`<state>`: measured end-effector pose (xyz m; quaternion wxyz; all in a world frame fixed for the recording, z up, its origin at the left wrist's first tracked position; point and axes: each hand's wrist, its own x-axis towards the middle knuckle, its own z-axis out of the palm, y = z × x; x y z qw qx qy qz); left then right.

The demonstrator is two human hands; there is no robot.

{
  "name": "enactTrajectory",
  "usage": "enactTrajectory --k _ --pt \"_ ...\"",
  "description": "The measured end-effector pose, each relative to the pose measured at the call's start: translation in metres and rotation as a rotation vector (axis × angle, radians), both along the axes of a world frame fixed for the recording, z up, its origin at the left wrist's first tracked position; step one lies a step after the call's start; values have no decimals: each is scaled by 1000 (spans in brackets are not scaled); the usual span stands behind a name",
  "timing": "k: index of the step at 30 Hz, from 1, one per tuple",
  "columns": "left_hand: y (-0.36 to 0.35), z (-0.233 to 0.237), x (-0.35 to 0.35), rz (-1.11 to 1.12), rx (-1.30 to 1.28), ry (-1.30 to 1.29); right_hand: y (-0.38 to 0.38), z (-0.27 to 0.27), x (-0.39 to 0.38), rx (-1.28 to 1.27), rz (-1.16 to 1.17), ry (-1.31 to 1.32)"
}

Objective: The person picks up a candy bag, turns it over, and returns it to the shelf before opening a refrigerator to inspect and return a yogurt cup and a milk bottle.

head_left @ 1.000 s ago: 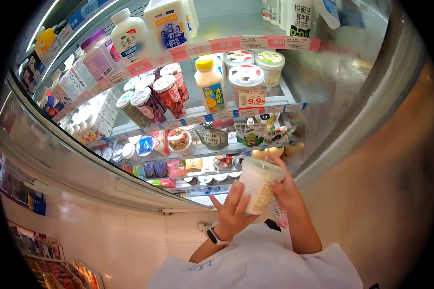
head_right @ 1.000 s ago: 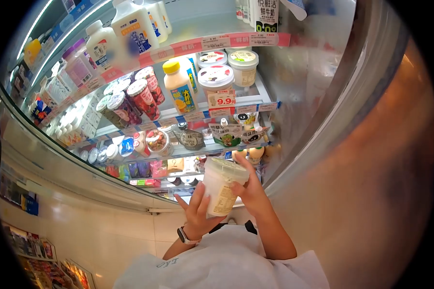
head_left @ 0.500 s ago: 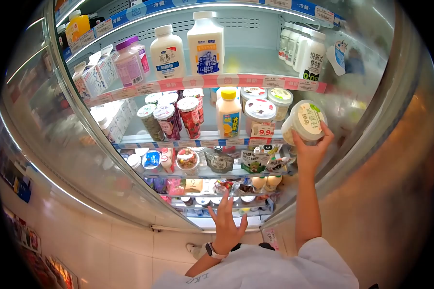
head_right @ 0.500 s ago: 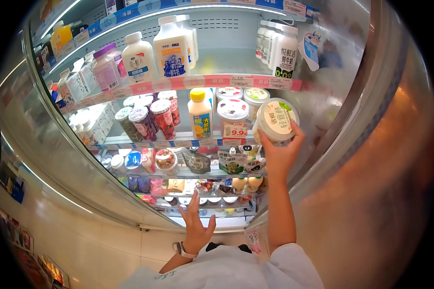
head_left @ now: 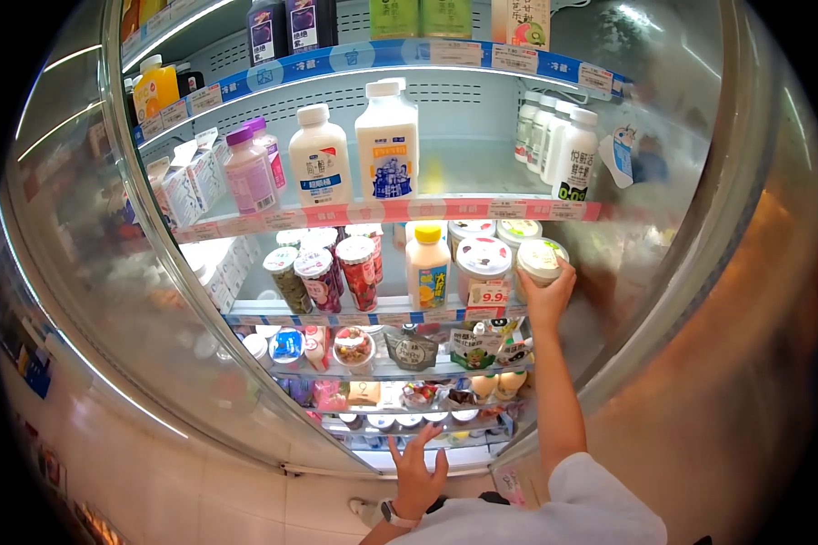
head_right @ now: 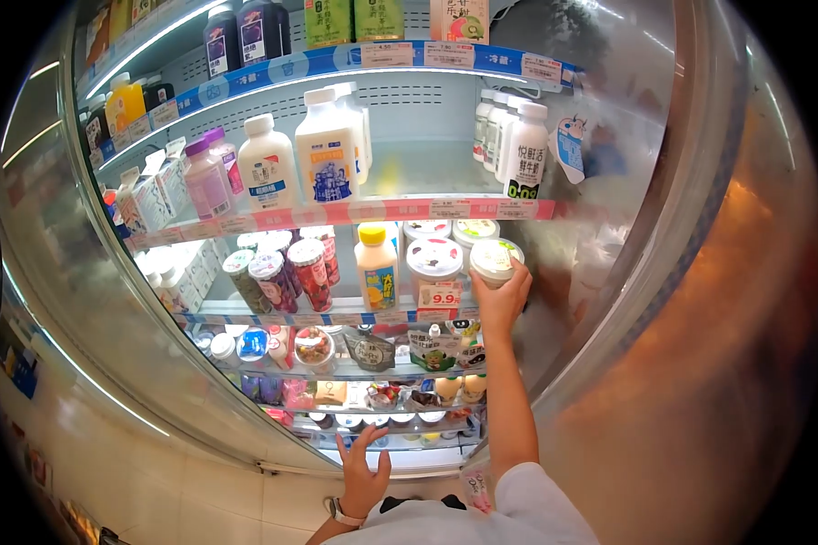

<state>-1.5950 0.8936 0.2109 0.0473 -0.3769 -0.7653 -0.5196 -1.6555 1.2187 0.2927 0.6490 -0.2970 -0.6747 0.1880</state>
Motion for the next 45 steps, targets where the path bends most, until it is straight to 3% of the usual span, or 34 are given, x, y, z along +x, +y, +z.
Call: enactTrajectory --k 9,13,15,18,21,22,26,29,35,38,41,45 --pt "6 -10 -1 -103 -4 -64 11 0 10 -13 98 -134" --pt "7 12 -6 -108 133 -121 7 -2 11 -68 168 -142" --pt "-4 32 -16 -98 338 100 6 -5 10 -75 238 -117" --pt "-24 78 -29 -75 665 507 -37 3 7 160 -114 -135" --pt "-26 129 -32 151 1042 844 -80 -1 3 316 95 -122" --pt "-26 150 -22 282 1075 822 -97 -4 0 357 149 -147" --pt "-38 184 -6 372 1080 847 -151 -17 -27 470 560 -241" --pt "-45 194 1 361 979 871 -167 -32 -49 369 768 -359" --pt "-75 209 -14 355 685 925 -186 -17 -103 331 608 -337" --pt "-89 206 -34 295 671 1023 -195 -3 -124 194 490 -395" --pt "-64 193 -51 489 1223 840 -195 -1 -144 6 448 -480" --pt "-75 131 -78 370 941 675 -194 5 -160 -186 447 -588"
